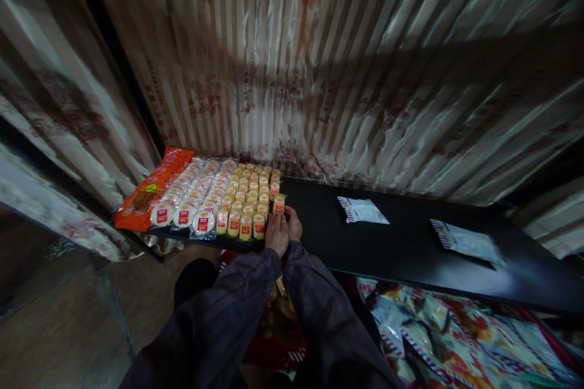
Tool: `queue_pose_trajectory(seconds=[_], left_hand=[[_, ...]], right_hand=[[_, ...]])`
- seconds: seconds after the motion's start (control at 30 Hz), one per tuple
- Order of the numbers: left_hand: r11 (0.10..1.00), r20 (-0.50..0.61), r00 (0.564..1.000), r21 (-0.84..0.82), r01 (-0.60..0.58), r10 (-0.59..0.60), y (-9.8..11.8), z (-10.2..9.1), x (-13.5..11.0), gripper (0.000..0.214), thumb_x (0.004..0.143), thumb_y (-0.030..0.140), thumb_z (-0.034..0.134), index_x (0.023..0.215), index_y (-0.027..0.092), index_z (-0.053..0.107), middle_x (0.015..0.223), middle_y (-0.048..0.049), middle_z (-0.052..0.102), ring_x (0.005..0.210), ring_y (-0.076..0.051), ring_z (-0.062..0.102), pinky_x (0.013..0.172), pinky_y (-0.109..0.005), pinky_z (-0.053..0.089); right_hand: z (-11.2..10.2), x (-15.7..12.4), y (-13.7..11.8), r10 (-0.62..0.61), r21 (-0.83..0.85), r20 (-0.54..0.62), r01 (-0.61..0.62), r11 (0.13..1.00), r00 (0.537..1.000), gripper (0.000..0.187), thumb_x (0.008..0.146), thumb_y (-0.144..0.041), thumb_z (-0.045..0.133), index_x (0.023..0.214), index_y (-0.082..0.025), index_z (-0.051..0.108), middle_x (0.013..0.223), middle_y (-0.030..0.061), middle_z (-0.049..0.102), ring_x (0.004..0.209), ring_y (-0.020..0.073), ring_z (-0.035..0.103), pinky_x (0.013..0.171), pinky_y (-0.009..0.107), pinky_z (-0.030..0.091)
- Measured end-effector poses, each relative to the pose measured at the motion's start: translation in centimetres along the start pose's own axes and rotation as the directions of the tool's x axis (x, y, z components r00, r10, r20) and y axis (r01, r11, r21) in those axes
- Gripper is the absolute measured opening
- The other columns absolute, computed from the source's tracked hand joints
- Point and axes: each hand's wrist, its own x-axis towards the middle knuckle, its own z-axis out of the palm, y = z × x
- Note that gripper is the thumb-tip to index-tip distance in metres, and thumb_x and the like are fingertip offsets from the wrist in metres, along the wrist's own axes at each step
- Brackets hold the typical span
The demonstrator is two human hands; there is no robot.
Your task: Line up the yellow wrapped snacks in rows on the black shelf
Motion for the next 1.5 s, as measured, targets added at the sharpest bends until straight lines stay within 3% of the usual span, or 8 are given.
queue_pose_trajectory(seconds=[0.3, 0.47, 0.6, 0.77, 0.93, 1.13, 1.33, 1.5], left_hand=[[0.999, 0.038, 0.999, 0.05, 0.022, -0.024, -0.5, 0.7, 1.0, 0.044, 0.083, 0.019, 0.044, 0.123, 0.011, 0.06, 0.142, -0.0125, 0.048, 0.139, -0.022, 0.033, 0.119, -0.035, 0.02], [0.998, 0.026, 0.998, 0.032, 0.051, -0.052, -0.3, 0.7, 1.4, 0.044, 0.083, 0.019, 0.045, 0.124, 0.013, 0.059, 0.141, -0.0109, 0.049, 0.137, -0.021, 0.037, 0.119, -0.034, 0.021], [0.995, 0.055, 0.996, 0.06, 0.074, -0.077, 0.1, 0.6, 1.7, 0.047, 0.083, 0.018, 0.044, 0.127, 0.006, 0.056, 0.145, -0.0158, 0.043, 0.139, -0.022, 0.034, 0.119, -0.032, 0.019], [0.995, 0.081, 0.995, 0.092, 0.043, -0.051, 0.2, 0.6, 2.1, 0.048, 0.086, 0.019, 0.04, 0.13, 0.007, 0.054, 0.145, -0.0139, 0.044, 0.139, -0.021, 0.034, 0.12, -0.034, 0.019], [0.974, 0.126, 0.992, 0.226, -0.03, 0.001, 0.1, 0.7, 2.3, 0.05, 0.089, 0.019, 0.031, 0.133, 0.002, 0.049, 0.146, -0.0172, 0.041, 0.14, -0.021, 0.032, 0.119, -0.033, 0.019], [0.979, 0.124, 0.992, 0.202, -0.012, -0.014, -0.4, 0.4, 2.5, 0.047, 0.088, 0.019, 0.036, 0.13, 0.007, 0.052, 0.143, -0.015, 0.045, 0.139, -0.022, 0.034, 0.119, -0.034, 0.02], [0.981, 0.11, 0.994, 0.191, -0.015, -0.006, -0.6, 0.8, 2.8, 0.042, 0.089, 0.019, 0.035, 0.124, 0.01, 0.056, 0.135, -0.0141, 0.054, 0.133, -0.022, 0.041, 0.116, -0.035, 0.026], [0.98, 0.109, 0.994, 0.199, -0.002, -0.02, -0.8, 0.5, 2.7, 0.044, 0.089, 0.019, 0.037, 0.128, 0.009, 0.053, 0.142, -0.0153, 0.046, 0.138, -0.022, 0.035, 0.118, -0.035, 0.023]], right_hand=[[0.3, 1.6, 0.1, -0.052, 0.022, 0.064, 0.051, 0.998, 0.997, 0.036, 0.073, -0.028, 0.058, 0.109, -0.023, 0.061, 0.101, 0.0031, 0.073, 0.088, 0.0176, 0.067, 0.083, 0.029, 0.051], [0.2, 2.0, -0.1, -0.081, 0.034, 0.114, 0.078, 0.996, 0.99, 0.036, 0.074, -0.029, 0.056, 0.109, -0.023, 0.061, 0.104, 0.0031, 0.072, 0.092, 0.018, 0.066, 0.085, 0.029, 0.05], [0.1, 2.1, -0.6, -0.087, -0.017, 0.142, 0.09, 0.996, 0.986, 0.038, 0.075, -0.027, 0.054, 0.112, -0.024, 0.06, 0.105, 0.0028, 0.071, 0.094, 0.0184, 0.065, 0.086, 0.029, 0.048], [0.3, 2.2, -0.9, -0.095, -0.124, 0.121, 0.11, 0.986, 0.988, 0.038, 0.073, -0.025, 0.055, 0.111, -0.02, 0.061, 0.106, 0.0049, 0.068, 0.095, 0.0192, 0.063, 0.088, 0.03, 0.047], [0.3, 2.2, -0.7, -0.088, -0.204, 0.112, 0.109, 0.973, 0.99, 0.033, 0.076, -0.026, 0.052, 0.107, -0.02, 0.062, 0.106, 0.0042, 0.065, 0.094, 0.0169, 0.06, 0.085, 0.027, 0.046], [0.7, 1.9, -0.3, -0.204, -0.331, 0.095, 0.224, 0.917, 0.974, 0.032, 0.079, -0.021, 0.047, 0.105, -0.017, 0.065, 0.103, 0.0085, 0.064, 0.095, 0.0205, 0.053, 0.087, 0.029, 0.042], [1.3, 1.6, 0.3, -0.225, -0.313, 0.085, 0.24, 0.919, 0.971, 0.035, 0.079, -0.021, 0.046, 0.109, -0.016, 0.064, 0.103, 0.008, 0.064, 0.095, 0.0195, 0.053, 0.087, 0.028, 0.04], [1.1, 1.3, 1.1, -0.267, -0.23, 0.065, 0.275, 0.933, 0.961, 0.035, 0.078, -0.019, 0.047, 0.108, -0.016, 0.064, 0.105, 0.0087, 0.065, 0.096, 0.0196, 0.054, 0.089, 0.031, 0.039]])
